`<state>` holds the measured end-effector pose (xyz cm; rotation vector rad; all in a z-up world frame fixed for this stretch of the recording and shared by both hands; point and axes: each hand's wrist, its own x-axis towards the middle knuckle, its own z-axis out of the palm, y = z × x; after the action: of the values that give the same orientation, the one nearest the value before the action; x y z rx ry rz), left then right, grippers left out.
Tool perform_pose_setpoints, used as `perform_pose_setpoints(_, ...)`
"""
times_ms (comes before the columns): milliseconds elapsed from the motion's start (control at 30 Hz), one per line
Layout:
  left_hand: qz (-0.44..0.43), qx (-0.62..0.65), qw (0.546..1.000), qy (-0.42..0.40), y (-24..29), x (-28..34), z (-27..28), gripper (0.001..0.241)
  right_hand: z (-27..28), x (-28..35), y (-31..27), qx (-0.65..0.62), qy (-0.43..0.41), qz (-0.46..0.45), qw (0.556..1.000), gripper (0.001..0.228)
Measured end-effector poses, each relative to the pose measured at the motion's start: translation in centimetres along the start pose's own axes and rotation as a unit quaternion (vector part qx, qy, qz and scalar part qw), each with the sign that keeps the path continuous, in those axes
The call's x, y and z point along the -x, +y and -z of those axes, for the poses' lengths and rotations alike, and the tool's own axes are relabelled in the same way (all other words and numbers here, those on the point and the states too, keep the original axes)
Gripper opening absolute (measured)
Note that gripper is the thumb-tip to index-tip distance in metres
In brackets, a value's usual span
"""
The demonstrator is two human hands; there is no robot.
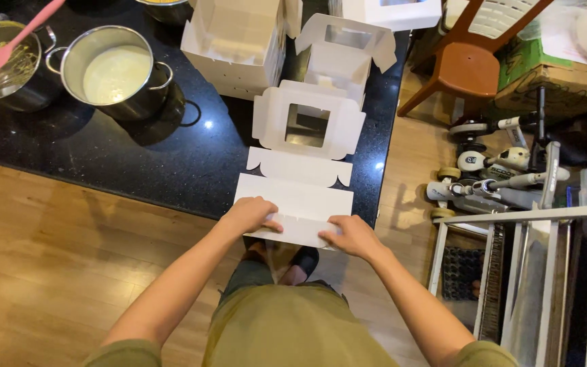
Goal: Assembling multiple white cardboard cake boxes on a countertop in a bakery kitchen.
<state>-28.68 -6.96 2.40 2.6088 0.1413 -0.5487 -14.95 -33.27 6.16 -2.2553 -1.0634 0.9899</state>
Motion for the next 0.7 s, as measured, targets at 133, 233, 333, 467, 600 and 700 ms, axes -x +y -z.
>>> perform_pose_setpoints(133, -0.019, -0.045, 0.999, 0.022, -0.2, -0.4, -0.4, 0.066, 1.1, -0.5, -0.2, 0.032, 0.036, -0.076, 0.996, 0.043)
perform_pose_setpoints(233, -0.009, -0.023, 0.999, -0.022, 1.8, 0.8, 4.0, 0.074, 2.2, -2.4, 0.5, 0.037, 0.015, -0.082, 0.996, 0.047)
perform_pose_setpoints(333, 0.061, 0.129, 0.979, 0.148, -0.9, -2.2, 4.4, 0.066, 1.7, -8.0, 4.8, -0.116, 0.261, -0.050, 0.957, 0.048)
perform_pose_setpoints(467, 0.103, 0.217, 0.853, 0.464, -7.2, -10.1, 2.7, 0.062, 2.0, -17.0, 9.5, -0.324, 0.431, 0.020, 0.842, 0.060)
perform_pose_setpoints(600, 0.158, 0.377, 0.778, 0.477, -3.9, -11.2, 5.7, 0.056, 3.6, -16.0, 4.6, -0.325, 0.418, -0.081, 0.845, 0.036)
perform_pose_setpoints(700, 0.226, 0.372, 0.769, 0.468, 0.4, -8.5, 7.6, 0.040, 2.1, -14.3, 4.5, -0.183, 0.492, -0.087, 0.847, 0.033)
